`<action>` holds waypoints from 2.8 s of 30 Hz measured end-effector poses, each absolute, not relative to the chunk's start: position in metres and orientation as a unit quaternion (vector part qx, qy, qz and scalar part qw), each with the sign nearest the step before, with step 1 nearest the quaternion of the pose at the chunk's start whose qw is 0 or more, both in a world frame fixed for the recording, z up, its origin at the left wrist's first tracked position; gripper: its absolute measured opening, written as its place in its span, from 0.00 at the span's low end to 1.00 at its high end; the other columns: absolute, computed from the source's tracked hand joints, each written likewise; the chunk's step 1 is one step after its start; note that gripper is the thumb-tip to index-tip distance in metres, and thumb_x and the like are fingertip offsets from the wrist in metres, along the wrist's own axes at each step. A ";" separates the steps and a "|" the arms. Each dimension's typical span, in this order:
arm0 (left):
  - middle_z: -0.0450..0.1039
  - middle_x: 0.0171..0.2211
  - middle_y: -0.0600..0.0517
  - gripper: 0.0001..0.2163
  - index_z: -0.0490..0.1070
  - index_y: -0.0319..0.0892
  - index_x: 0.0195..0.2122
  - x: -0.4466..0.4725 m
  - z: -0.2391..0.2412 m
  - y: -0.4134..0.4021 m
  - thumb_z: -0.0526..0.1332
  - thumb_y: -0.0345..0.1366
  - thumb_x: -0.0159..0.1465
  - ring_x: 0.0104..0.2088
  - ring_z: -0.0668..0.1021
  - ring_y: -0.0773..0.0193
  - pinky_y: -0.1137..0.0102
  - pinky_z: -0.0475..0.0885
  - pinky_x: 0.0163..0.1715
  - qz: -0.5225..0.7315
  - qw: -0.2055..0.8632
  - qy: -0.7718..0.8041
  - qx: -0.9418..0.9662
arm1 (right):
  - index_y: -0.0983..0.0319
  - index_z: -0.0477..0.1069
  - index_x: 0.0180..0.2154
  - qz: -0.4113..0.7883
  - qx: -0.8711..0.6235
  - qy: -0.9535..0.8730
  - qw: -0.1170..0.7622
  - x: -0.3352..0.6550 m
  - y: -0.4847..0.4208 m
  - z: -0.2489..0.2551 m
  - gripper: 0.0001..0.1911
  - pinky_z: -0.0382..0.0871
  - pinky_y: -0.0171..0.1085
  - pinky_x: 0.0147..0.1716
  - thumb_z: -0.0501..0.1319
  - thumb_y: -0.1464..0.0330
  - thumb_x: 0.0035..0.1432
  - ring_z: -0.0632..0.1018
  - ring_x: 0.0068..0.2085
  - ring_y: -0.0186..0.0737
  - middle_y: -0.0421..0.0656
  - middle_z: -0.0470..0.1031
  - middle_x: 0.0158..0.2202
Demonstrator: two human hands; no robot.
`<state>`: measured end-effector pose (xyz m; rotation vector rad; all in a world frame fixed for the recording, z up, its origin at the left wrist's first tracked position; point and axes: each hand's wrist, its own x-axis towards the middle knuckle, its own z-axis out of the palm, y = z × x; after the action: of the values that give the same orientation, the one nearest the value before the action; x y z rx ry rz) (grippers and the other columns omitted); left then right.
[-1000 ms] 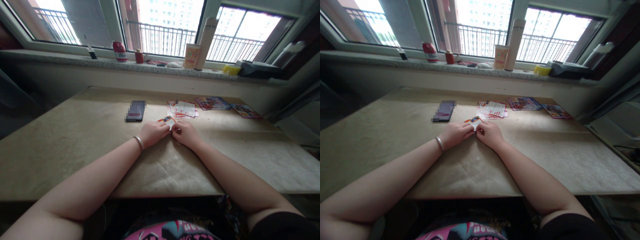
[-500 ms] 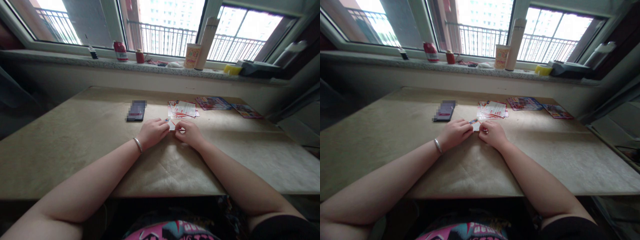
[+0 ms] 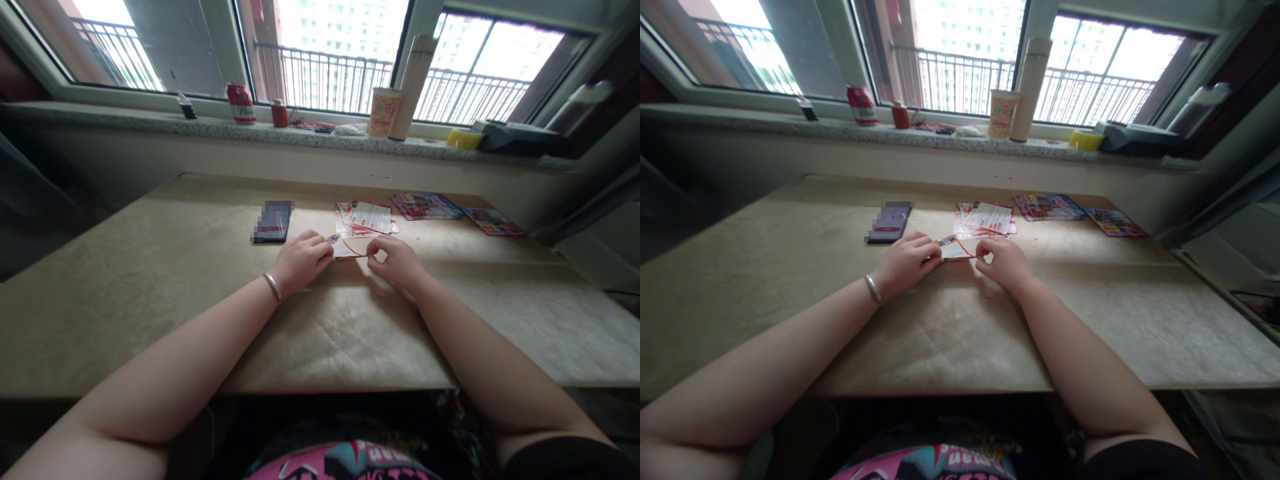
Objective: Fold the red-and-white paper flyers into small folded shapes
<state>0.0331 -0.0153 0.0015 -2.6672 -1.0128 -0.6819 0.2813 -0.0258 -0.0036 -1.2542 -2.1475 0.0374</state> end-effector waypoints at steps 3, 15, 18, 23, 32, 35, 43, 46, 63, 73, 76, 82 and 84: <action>0.75 0.37 0.49 0.10 0.72 0.42 0.34 0.033 0.001 -0.015 0.54 0.38 0.68 0.42 0.72 0.60 0.66 0.68 0.45 -0.233 0.100 -0.345 -0.903 | 0.60 0.69 0.27 0.021 -0.480 -0.816 0.320 0.287 -0.026 0.000 0.03 0.63 0.35 0.34 0.58 0.72 0.48 0.73 0.32 0.38 0.40 0.74 0.30; 0.75 0.35 0.49 0.08 0.72 0.42 0.32 0.035 -0.004 -0.014 0.56 0.36 0.66 0.38 0.73 0.61 0.68 0.69 0.41 -0.281 0.095 -0.324 -0.898 | 0.58 0.70 0.32 -0.002 -0.414 -0.845 0.338 0.271 -0.032 -0.002 0.02 0.66 0.40 0.42 0.61 0.68 0.55 0.73 0.40 0.43 0.43 0.75 0.34; 0.75 0.34 0.50 0.09 0.72 0.42 0.32 0.038 -0.005 -0.013 0.55 0.36 0.67 0.37 0.72 0.62 0.69 0.69 0.41 -0.283 0.102 -0.293 -0.908 | 0.58 0.70 0.31 -0.011 -0.403 -0.860 0.312 0.260 -0.036 -0.004 0.02 0.65 0.39 0.41 0.59 0.70 0.57 0.73 0.38 0.41 0.42 0.75 0.32; 0.75 0.32 0.52 0.11 0.73 0.44 0.31 0.043 -0.008 -0.013 0.55 0.39 0.68 0.36 0.73 0.62 0.67 0.66 0.40 -0.277 0.144 -0.262 -0.913 | 0.59 0.72 0.30 -0.048 -0.405 -0.868 0.285 0.249 -0.038 -0.008 0.04 0.65 0.39 0.39 0.59 0.70 0.57 0.72 0.37 0.42 0.43 0.75 0.32; 0.75 0.32 0.53 0.10 0.73 0.44 0.31 0.042 -0.005 -0.017 0.56 0.39 0.67 0.36 0.73 0.62 0.66 0.63 0.41 -0.260 0.178 -0.275 -0.908 | 0.59 0.72 0.29 -0.053 -0.393 -0.873 0.283 0.254 -0.039 -0.005 0.03 0.63 0.38 0.37 0.60 0.70 0.55 0.70 0.36 0.41 0.43 0.74 0.32; 0.76 0.32 0.53 0.11 0.73 0.44 0.30 0.038 -0.002 -0.016 0.55 0.40 0.68 0.36 0.72 0.63 0.66 0.63 0.41 -0.267 0.172 -0.277 -0.907 | 0.59 0.71 0.28 -0.043 -0.392 -0.870 0.297 0.260 -0.039 -0.003 0.04 0.63 0.38 0.37 0.60 0.71 0.54 0.71 0.36 0.41 0.42 0.74 0.32; 0.76 0.32 0.53 0.11 0.74 0.44 0.30 0.028 0.003 -0.012 0.56 0.40 0.67 0.34 0.72 0.64 0.67 0.63 0.41 -0.284 0.156 -0.288 -0.901 | 0.59 0.69 0.26 -0.002 -0.390 -0.863 0.320 0.273 -0.032 -0.004 0.04 0.63 0.36 0.36 0.60 0.74 0.50 0.72 0.34 0.39 0.41 0.73 0.30; 0.76 0.31 0.53 0.10 0.73 0.44 0.30 0.025 0.003 -0.010 0.57 0.39 0.66 0.34 0.72 0.63 0.67 0.63 0.40 -0.291 0.154 -0.296 -0.897 | 0.59 0.68 0.25 0.015 -0.398 -0.859 0.322 0.277 -0.030 -0.003 0.05 0.64 0.36 0.36 0.60 0.75 0.49 0.72 0.34 0.39 0.41 0.73 0.29; 0.75 0.41 0.47 0.12 0.74 0.42 0.41 0.021 -0.001 -0.008 0.56 0.43 0.66 0.42 0.75 0.60 0.65 0.69 0.43 -0.263 0.033 -0.297 -0.917 | 0.60 0.69 0.26 0.102 -0.386 -0.873 0.280 0.280 -0.029 -0.008 0.03 0.64 0.34 0.32 0.62 0.72 0.50 0.71 0.32 0.36 0.40 0.72 0.28; 0.76 0.46 0.50 0.11 0.77 0.50 0.46 0.024 -0.012 -0.001 0.56 0.39 0.68 0.47 0.75 0.62 0.64 0.69 0.51 -0.200 0.000 -0.208 -0.957 | 0.59 0.77 0.36 0.068 -0.391 -0.865 0.308 0.279 -0.025 -0.014 0.08 0.68 0.42 0.44 0.61 0.73 0.55 0.75 0.42 0.42 0.44 0.78 0.38; 0.78 0.44 0.52 0.12 0.79 0.51 0.42 0.021 -0.011 0.003 0.54 0.35 0.68 0.46 0.76 0.64 0.66 0.70 0.50 -0.221 0.002 -0.197 -0.955 | 0.58 0.76 0.40 0.046 -0.409 -0.843 0.345 0.285 -0.019 -0.018 0.11 0.67 0.46 0.50 0.60 0.73 0.55 0.74 0.48 0.44 0.45 0.77 0.44; 0.79 0.44 0.53 0.12 0.79 0.52 0.41 0.017 -0.007 0.003 0.55 0.33 0.67 0.43 0.77 0.65 0.64 0.71 0.47 -0.213 0.036 -0.243 -0.946 | 0.57 0.75 0.43 0.033 -0.422 -0.832 0.359 0.292 -0.013 -0.023 0.17 0.66 0.50 0.55 0.58 0.77 0.53 0.73 0.52 0.45 0.46 0.74 0.49; 0.79 0.45 0.53 0.12 0.79 0.52 0.42 0.017 -0.005 0.001 0.56 0.34 0.66 0.43 0.77 0.63 0.63 0.71 0.46 -0.196 0.056 -0.276 -0.939 | 0.58 0.76 0.42 0.043 -0.415 -0.838 0.352 0.292 -0.013 -0.024 0.16 0.67 0.49 0.54 0.57 0.77 0.54 0.73 0.52 0.45 0.46 0.74 0.48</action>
<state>0.0168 0.0009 -0.0052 -2.8497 -0.8369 -0.5942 0.2919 -0.0127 -0.0239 -1.0733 -2.1688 0.1111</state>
